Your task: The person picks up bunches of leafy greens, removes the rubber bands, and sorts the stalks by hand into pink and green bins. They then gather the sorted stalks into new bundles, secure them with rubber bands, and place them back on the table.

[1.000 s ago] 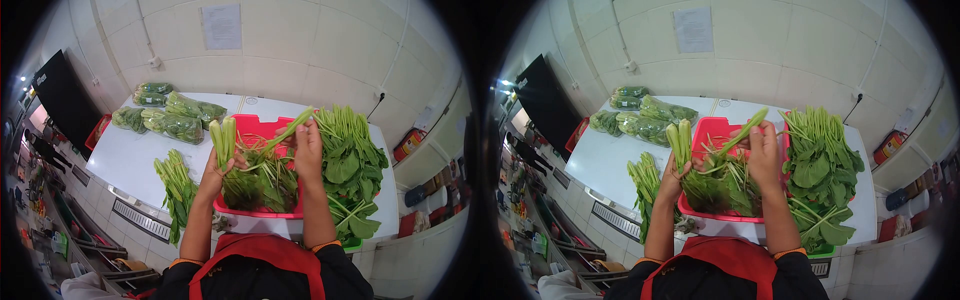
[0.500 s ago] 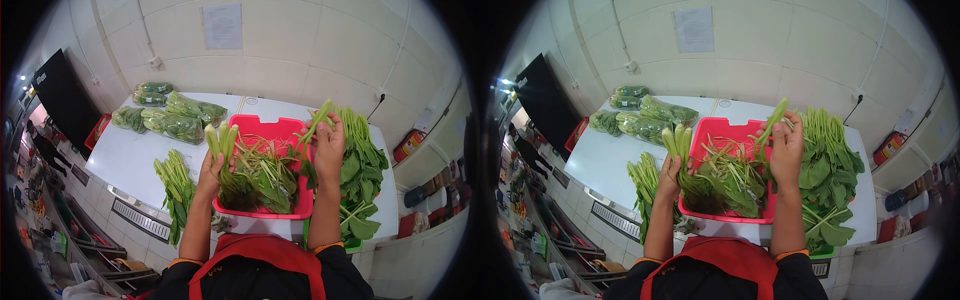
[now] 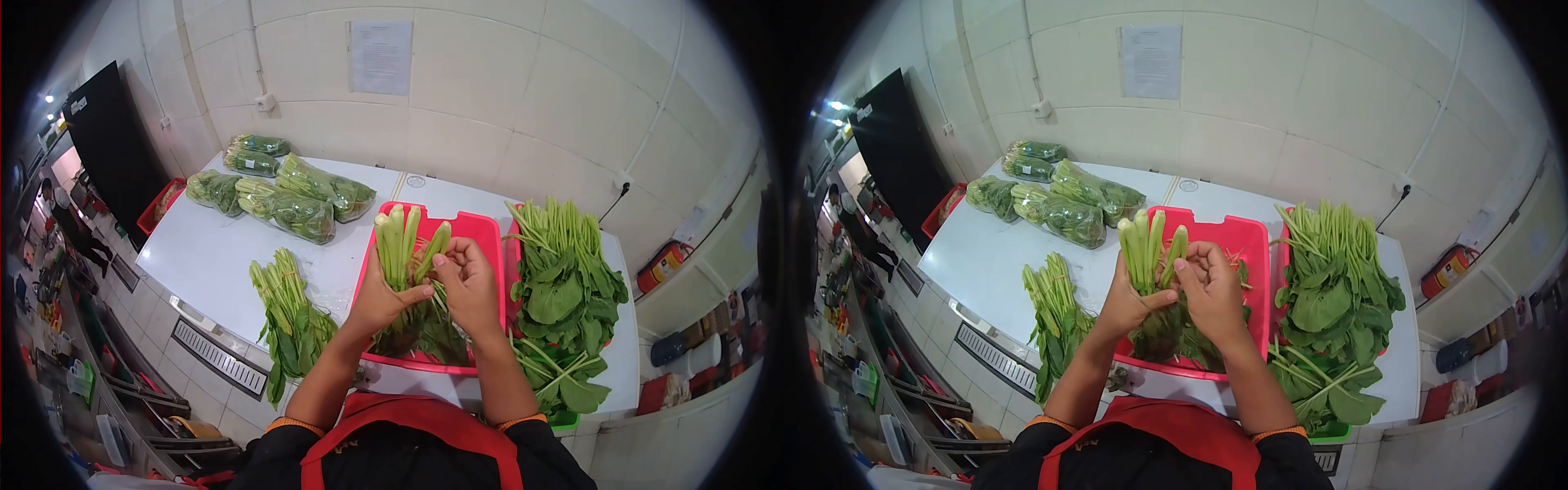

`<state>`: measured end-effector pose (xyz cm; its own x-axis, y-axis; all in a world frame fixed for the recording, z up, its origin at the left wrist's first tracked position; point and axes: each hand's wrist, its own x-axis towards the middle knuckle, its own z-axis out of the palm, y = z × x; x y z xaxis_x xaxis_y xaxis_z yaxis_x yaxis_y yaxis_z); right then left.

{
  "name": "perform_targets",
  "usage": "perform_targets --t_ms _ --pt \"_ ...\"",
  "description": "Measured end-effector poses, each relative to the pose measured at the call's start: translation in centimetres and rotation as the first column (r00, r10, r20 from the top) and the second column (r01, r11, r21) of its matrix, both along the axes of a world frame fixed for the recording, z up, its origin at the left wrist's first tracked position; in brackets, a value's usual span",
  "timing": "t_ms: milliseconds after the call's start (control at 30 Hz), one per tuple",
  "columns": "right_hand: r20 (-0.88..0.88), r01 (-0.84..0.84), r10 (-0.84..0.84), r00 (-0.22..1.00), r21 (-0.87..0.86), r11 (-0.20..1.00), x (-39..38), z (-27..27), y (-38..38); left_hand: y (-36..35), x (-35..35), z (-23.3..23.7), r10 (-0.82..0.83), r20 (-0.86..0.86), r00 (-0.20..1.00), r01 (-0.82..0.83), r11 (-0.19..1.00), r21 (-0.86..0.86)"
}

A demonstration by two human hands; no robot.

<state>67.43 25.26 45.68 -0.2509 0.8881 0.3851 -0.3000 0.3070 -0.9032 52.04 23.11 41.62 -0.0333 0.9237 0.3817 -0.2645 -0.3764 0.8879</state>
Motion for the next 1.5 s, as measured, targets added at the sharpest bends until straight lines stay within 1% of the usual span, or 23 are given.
perform_targets --t_ms 100,200,300,333,433,533,567,633,700,733,767,833,900,967,1000,1067,1167,1200,1233,1267,1367,1400,1500 --pt "0.223 0.136 -0.163 0.961 0.13 0.982 1.2 0.3 0.5 -0.7 0.0 0.8 0.021 0.025 0.999 -0.019 0.998 -0.063" --pt "0.357 0.282 -0.32 0.877 0.156 0.947 2.7 1.8 0.6 -0.6 -0.8 0.1 0.028 -0.013 1.0 -0.029 0.994 -0.106" --pt "0.369 0.284 -0.487 0.792 0.483 0.828 3.2 2.4 1.3 -0.7 -1.0 -0.2 0.031 -0.041 0.999 -0.035 0.994 -0.103" --pt "0.451 0.261 -0.495 0.743 0.485 0.834 3.4 3.5 0.6 -0.8 -1.0 -0.1 0.032 -0.045 0.998 -0.036 0.995 -0.095" --pt "0.293 0.34 -0.642 0.708 0.655 0.675 5.0 2.5 2.8 -1.2 -1.6 0.1 0.031 -0.085 0.996 -0.041 0.992 -0.121" --pt "0.174 0.579 -0.672 0.72 0.383 0.72 6.6 4.1 3.3 -1.2 -2.8 -0.6 0.026 -0.014 1.0 -0.028 0.992 -0.126" --pt "0.282 0.558 -0.783 0.554 0.572 0.601 6.3 3.9 3.3 -1.1 -2.9 -0.7 0.027 -0.014 1.0 -0.028 0.992 -0.125" --pt "0.336 0.338 -0.933 0.13 0.869 0.36 5.1 3.1 3.0 -1.1 -3.1 -0.8 0.022 -0.012 1.0 -0.024 0.991 -0.128" --pt "0.513 0.237 -0.752 0.413 0.737 0.633 3.8 0.0 2.9 -1.2 -2.4 -0.6 0.009 -0.013 1.0 -0.011 0.994 -0.111" --pt "0.571 0.155 -0.623 0.535 0.658 0.737 3.2 -0.9 2.9 -1.1 -2.0 -0.4 0.004 -0.013 1.0 -0.005 0.996 -0.095" --pt "0.57 0.128 -0.468 0.675 0.534 0.836 2.6 -0.9 2.6 -0.9 -1.7 -0.2 -0.044 0.006 0.999 0.044 0.996 -0.074" --pt "0.457 -0.011 -0.115 0.882 0.263 0.965 1.5 -1.0 2.1 -1.0 -1.4 -0.1 -0.135 0.039 0.99 0.137 0.99 -0.042" --pt "0.322 0.03 -0.08 0.943 0.159 0.987 1.2 -0.8 2.1 -1.4 -1.2 0.0 -0.109 0.038 0.993 0.111 0.992 -0.064" --pt "0.166 0.082 -0.09 0.982 0.053 0.995 1.4 0.2 1.8 -1.6 -1.1 -0.1 -0.073 0.089 0.993 0.08 0.994 -0.076" --pt "0.074 0.163 -0.176 0.982 0.163 0.973 1.4 0.4 2.2 -1.7 -1.3 -0.1 -0.088 0.116 0.989 0.1 0.99 -0.103" --pt "-0.239 0.006 0.007 0.971 0.053 0.999 2.2 0.9 1.7 -1.6 -1.9 -0.1 -0.116 0.175 0.978 0.144 0.978 -0.152" --pt "-0.05 -0.033 0.032 0.998 -0.018 0.999 3.1 1.1 1.0 -0.8 -2.9 -1.7 -0.239 0.316 0.918 0.286 0.951 -0.114" --pt "0.171 0.012 -0.026 0.985 0.081 0.997 2.4 1.3 0.5 -1.0 -2.8 -1.6 -0.233 0.324 0.917 0.29 0.947 -0.139" --pt "0.375 0.036 -0.105 0.921 0.188 0.982 1.6 1.6 -0.2 -1.2 -2.7 -1.4 -0.229 0.33 0.916 0.294 0.942 -0.163" --pt "0.291 0.011 -0.024 0.956 0.045 0.999 0.7 2.2 -1.2 -1.4 -2.7 -1.0 -0.225 0.336 0.915 0.299 0.936 -0.187" --pt "0.467 0.092 -0.168 0.868 0.181 0.979 0.0 0.4 -0.5 -1.9 -1.2 0.1 -0.032 0.125 0.992 0.051 0.988 -0.146" --pt "0.477 0.127 -0.188 0.858 0.157 0.979 0.0 0.8 -0.7 -2.2 -1.3 0.4 -0.038 0.09 0.995 0.051 0.988 -0.143" --pt "0.509 0.1 -0.2 0.837 0.216 0.971 0.2 1.1 -0.6 -2.5 -1.9 0.9 -0.046 -0.01 0.999 0.044 0.991 -0.126"
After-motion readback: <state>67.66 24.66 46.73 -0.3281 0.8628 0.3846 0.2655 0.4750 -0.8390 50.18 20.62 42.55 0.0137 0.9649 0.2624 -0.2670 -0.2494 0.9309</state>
